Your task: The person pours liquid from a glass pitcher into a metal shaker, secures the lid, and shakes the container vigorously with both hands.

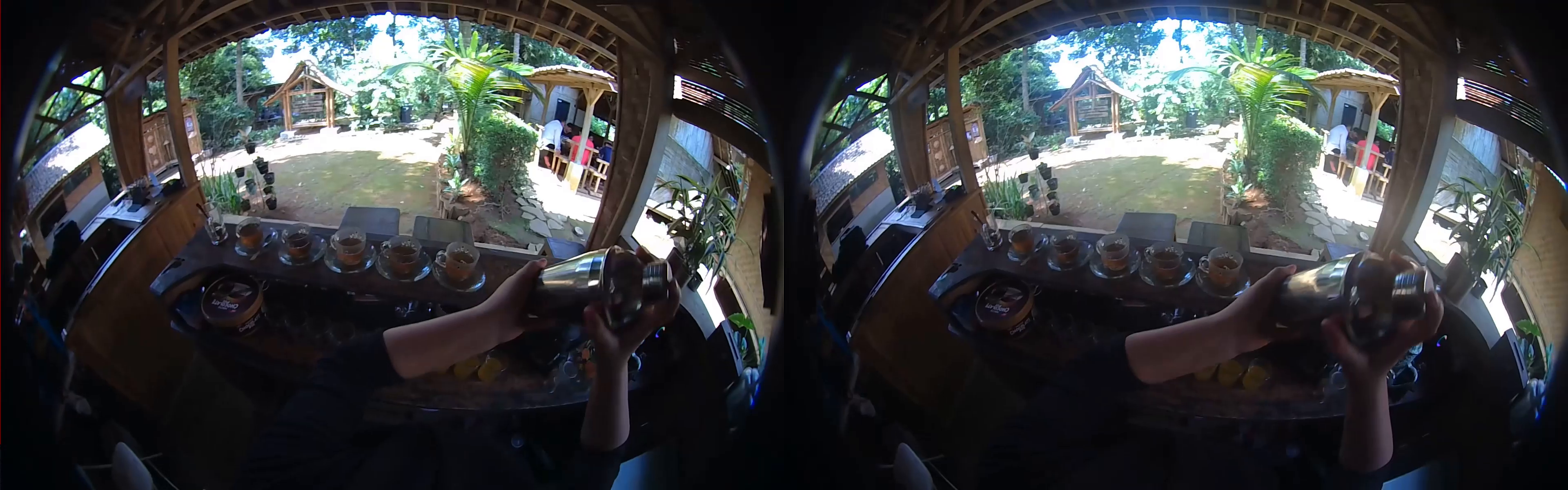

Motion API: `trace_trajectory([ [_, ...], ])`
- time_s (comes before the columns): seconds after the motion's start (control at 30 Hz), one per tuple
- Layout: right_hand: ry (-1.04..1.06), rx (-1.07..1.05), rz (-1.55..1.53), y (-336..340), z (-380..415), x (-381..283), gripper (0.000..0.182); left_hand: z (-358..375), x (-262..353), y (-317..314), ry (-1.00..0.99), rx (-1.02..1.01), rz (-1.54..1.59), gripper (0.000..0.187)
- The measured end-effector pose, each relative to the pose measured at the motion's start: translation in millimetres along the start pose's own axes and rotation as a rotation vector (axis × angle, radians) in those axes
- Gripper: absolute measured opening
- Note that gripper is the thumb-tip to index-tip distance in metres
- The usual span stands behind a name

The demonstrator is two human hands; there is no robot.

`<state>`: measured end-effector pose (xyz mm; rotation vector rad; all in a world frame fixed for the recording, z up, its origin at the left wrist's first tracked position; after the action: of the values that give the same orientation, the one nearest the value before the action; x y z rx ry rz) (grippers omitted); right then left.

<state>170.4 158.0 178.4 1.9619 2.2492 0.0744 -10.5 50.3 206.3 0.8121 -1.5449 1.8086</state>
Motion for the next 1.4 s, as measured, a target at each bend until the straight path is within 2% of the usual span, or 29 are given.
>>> trace_trajectory([
  [0.07,-0.170,-0.092,-0.248,-4,-8,-17,0.098,4,-1,3,-0.353,-0.171,-0.178,0.044],
  [0.1,0.183,-0.006,-0.469,-29,-34,-67,0.088,15,8,-3,-0.497,-0.239,-0.251,0.038],
  [0.17,0.633,0.247,-0.616,-43,-32,-75,0.079,26,21,-12,-0.675,-0.285,-0.428,0.032],
  [0.2,0.658,0.145,-0.544,-36,-34,-74,0.084,23,26,-14,-0.728,-0.267,-0.498,0.032],
  [0.27,0.447,0.076,-0.257,-24,-35,-56,0.094,-1,25,-4,-0.439,-0.158,-0.415,0.034],
  [0.3,0.313,0.084,-0.146,-22,-31,-40,0.099,-26,16,13,-0.305,-0.210,-0.300,0.037],
  [0.33,0.177,0.092,-0.106,-22,-28,-28,0.104,-45,6,22,-0.172,-0.258,-0.186,0.040],
  [0.37,0.063,0.096,-0.121,-21,-32,-23,0.109,-42,-1,15,-0.096,-0.063,-0.135,0.040],
  [0.4,-0.086,0.030,-0.202,-21,-44,-26,0.107,-40,-8,11,-0.091,-0.069,-0.137,0.040],
  [0.43,0.016,-0.007,-0.123,-12,-41,-30,0.108,-38,-16,8,-0.118,-0.116,-0.096,0.041],
  [0.47,0.346,0.047,-0.323,-15,-49,-40,0.102,-36,-21,4,-0.148,-0.163,-0.056,0.043],
  [0.5,0.350,0.053,-0.318,-17,-48,-45,0.102,-25,-18,-11,-0.440,-0.148,-0.214,0.044],
  [0.53,0.517,0.085,-0.535,-16,-40,-54,0.075,-8,-11,-21,-0.477,-0.181,-0.310,0.046],
  [0.63,0.588,-0.062,-0.728,15,-12,-53,0.048,-7,-11,-28,-0.911,-0.362,-0.416,0.047],
  [0.67,0.565,-0.045,-0.611,20,-16,-47,0.059,-29,-18,-23,-0.906,-0.364,-0.418,0.047],
  [0.7,0.479,-0.007,-0.409,22,-22,-37,0.071,-61,-29,-15,-0.772,-0.225,-0.442,0.044],
  [0.8,0.042,0.024,0.070,30,-25,-9,0.108,-88,-34,-13,-0.050,-0.246,-0.048,0.033],
  [0.87,0.119,0.016,-0.160,37,-26,-19,0.096,-86,-42,-31,-0.111,-0.271,-0.001,0.033],
  [0.93,0.262,-0.047,-0.410,49,-30,-40,0.078,-66,-34,-59,-0.353,-0.246,-0.171,0.035],
  [1.0,0.589,-0.088,-0.475,60,-24,-50,0.059,-46,-28,-80,-0.713,-0.517,-0.341,0.039],
  [1.03,0.628,-0.092,-0.468,64,-20,-49,0.051,-46,-28,-85,-0.719,-0.509,-0.340,0.038],
  [1.07,0.664,-0.096,-0.478,68,-21,-45,0.060,-47,-28,-89,-0.728,-0.499,-0.337,0.038],
  [1.13,0.518,-0.068,-0.305,78,-30,-13,0.081,-94,-48,-77,-0.566,-0.305,-0.224,0.039],
  [1.17,0.432,-0.054,-0.202,80,-34,5,0.092,-104,-58,-73,-0.553,-0.167,-0.311,0.038],
  [1.2,0.345,-0.054,-0.169,79,-36,21,0.103,-119,-67,-65,-0.254,-0.184,-0.053,0.036],
  [1.27,-0.039,-0.093,-0.303,84,-33,43,0.107,-127,-85,-52,-0.177,-0.200,-0.028,0.036],
  [1.3,-0.046,-0.125,-0.331,91,-34,38,0.095,-128,-91,-58,-0.187,-0.196,-0.035,0.036],
  [1.37,0.218,-0.311,-0.428,107,-35,9,0.072,-127,-96,-74,-0.469,-0.127,0.045,0.037],
  [1.4,0.358,-0.416,-0.485,116,-34,-2,0.061,-109,-90,-87,-0.581,-0.282,-0.076,0.036],
])
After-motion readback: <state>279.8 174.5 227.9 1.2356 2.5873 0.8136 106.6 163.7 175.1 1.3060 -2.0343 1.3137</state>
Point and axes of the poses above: each hand's wrist, its own z-axis away from the middle knuckle, its own y-axis out of the back of the hand, x = y × z, the point moved 1 cm from there along -z, towards the middle knuckle, and after that the axes turned 11 degrees about -z, right-handed, at the moved point
